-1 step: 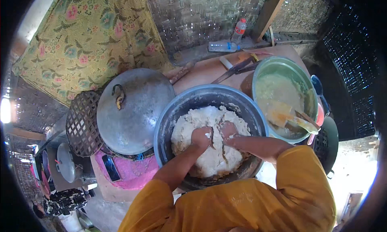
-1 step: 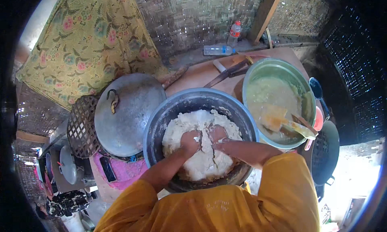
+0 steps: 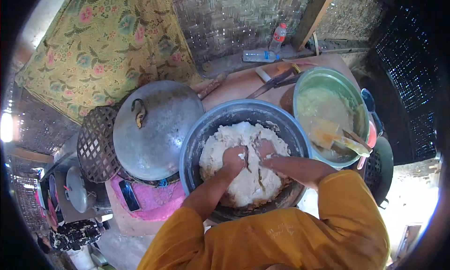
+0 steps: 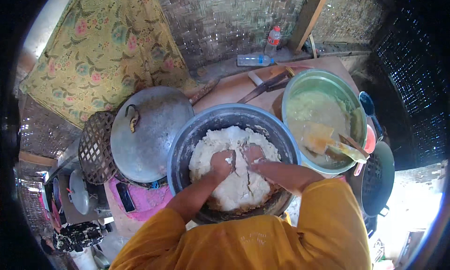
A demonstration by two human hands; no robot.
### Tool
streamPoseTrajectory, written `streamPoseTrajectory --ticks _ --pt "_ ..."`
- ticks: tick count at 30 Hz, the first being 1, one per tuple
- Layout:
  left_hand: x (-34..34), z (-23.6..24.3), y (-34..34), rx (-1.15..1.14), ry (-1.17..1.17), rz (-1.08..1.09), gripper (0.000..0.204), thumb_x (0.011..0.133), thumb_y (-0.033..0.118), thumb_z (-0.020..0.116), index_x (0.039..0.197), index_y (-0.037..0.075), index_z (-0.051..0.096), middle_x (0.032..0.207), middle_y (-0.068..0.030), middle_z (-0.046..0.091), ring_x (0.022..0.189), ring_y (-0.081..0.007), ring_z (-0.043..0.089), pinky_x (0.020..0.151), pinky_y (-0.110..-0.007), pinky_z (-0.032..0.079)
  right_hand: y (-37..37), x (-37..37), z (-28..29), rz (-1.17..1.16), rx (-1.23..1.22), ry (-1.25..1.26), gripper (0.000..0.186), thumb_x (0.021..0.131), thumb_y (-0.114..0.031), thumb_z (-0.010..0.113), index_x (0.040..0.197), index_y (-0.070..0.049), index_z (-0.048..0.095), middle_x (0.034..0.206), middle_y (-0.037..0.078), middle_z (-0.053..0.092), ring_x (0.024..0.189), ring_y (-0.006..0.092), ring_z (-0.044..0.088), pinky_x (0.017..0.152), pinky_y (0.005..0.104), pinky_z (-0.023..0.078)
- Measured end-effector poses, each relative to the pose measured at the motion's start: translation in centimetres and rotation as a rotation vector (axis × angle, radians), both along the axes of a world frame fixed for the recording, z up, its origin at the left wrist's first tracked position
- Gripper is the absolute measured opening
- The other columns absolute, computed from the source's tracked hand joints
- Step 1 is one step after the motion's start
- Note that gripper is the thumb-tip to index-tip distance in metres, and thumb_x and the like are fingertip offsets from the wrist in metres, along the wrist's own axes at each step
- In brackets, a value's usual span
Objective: The person kneads dough in a large metal bowl by hand, repeatedly pressing and folding the mixture.
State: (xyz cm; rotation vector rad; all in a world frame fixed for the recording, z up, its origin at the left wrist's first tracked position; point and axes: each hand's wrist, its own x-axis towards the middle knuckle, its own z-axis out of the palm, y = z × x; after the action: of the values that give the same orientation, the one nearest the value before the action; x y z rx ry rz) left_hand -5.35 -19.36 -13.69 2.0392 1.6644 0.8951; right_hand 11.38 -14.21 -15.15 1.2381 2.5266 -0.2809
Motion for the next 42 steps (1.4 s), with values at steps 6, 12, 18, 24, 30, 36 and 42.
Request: streamPoseTrajectory --ticks 6,12,18,24,30,36,42 --pt "0.5 -2.2 2.9 -0.231 0.303 -0.150 0.034 0.074 0.018 0.053 0.104 0.001 0.056 0.094 -0.0184 0.062 0.085 -0.0316 0.061 0.073 -0.037 0.048 3.7 0.3 -2.7 -0.171 0.050 0.270 0.034 0.067 -0.030 0.064 0.092 -0.007 0.063 0.090 0.018 0.061 0.091 0.0295 0.058 0.079 0.0416 0.044" --pt "-4.2 6.4 0.0 -0.291 0.317 -0.431 0.086 0.081 0.049 0.050 0.137 -0.001 0.007 0.126 -0.0302 0.037 0.119 -0.0355 0.038 0.100 -0.037 0.031 -1.6 1.2 12.1 0.118 -0.107 0.263 0.046 0.084 -0.031 0.051 0.121 -0.005 0.046 0.122 0.014 0.046 0.114 0.0224 0.042 0.097 0.0338 0.033" --pt "-8.1 8.3 5.3 -0.546 -0.005 -0.123 0.079 0.082 0.055 0.045 0.133 -0.002 0.026 0.132 -0.0247 0.035 0.126 -0.0321 0.031 0.106 -0.033 0.019 4.9 4.2 7.3 -0.560 -0.674 0.714 0.051 0.085 -0.043 0.047 0.119 -0.005 0.048 0.116 0.010 0.050 0.105 0.0202 0.044 0.092 0.0353 0.035" --pt "-7.4 1.1 10.1 -0.700 -0.119 -0.236 0.079 0.085 0.064 0.023 0.127 -0.002 0.039 0.134 -0.0196 0.035 0.126 -0.0315 0.031 0.106 -0.034 0.019 8.9 0.9 2.2 -0.855 -1.063 0.903 0.059 0.085 -0.056 0.043 0.121 -0.011 0.050 0.123 0.004 0.047 0.108 0.0166 0.045 0.093 0.0317 0.036" --pt "-7.6 -6.3 10.9 -0.334 -0.124 -0.087 0.079 0.085 0.063 0.026 0.128 -0.002 0.039 0.130 -0.0165 0.042 0.117 -0.0292 0.043 0.100 -0.034 0.029 8.9 -3.6 2.1 -0.602 -1.346 1.241 0.058 0.081 -0.055 0.050 0.114 -0.007 0.054 0.112 0.008 0.057 0.098 0.0205 0.055 0.090 0.0363 0.041" --pt "-4.1 0.8 5.7 -0.892 -0.878 -0.065 0.074 0.086 0.059 0.031 0.125 -0.003 0.041 0.124 -0.0211 0.047 0.117 -0.0267 0.043 0.100 -0.033 0.030 4.9 -2.1 3.6 -0.816 -1.581 1.349 0.049 0.087 -0.046 0.039 0.111 -0.007 0.053 0.106 0.010 0.060 0.085 0.0228 0.061 0.078 0.0385 0.048" --pt "-2.7 7.4 -10.6 -0.269 0.418 -0.282 0.073 0.076 0.061 0.051 0.126 0.008 0.042 0.118 -0.0176 0.051 0.112 -0.0244 0.048 0.094 -0.039 0.035 -5.1 1.1 15.4 -0.173 -1.135 0.491 0.052 0.087 -0.049 0.039 0.119 -0.008 0.048 0.117 0.014 0.051 0.100 0.0264 0.054 0.082 0.0435 0.046"
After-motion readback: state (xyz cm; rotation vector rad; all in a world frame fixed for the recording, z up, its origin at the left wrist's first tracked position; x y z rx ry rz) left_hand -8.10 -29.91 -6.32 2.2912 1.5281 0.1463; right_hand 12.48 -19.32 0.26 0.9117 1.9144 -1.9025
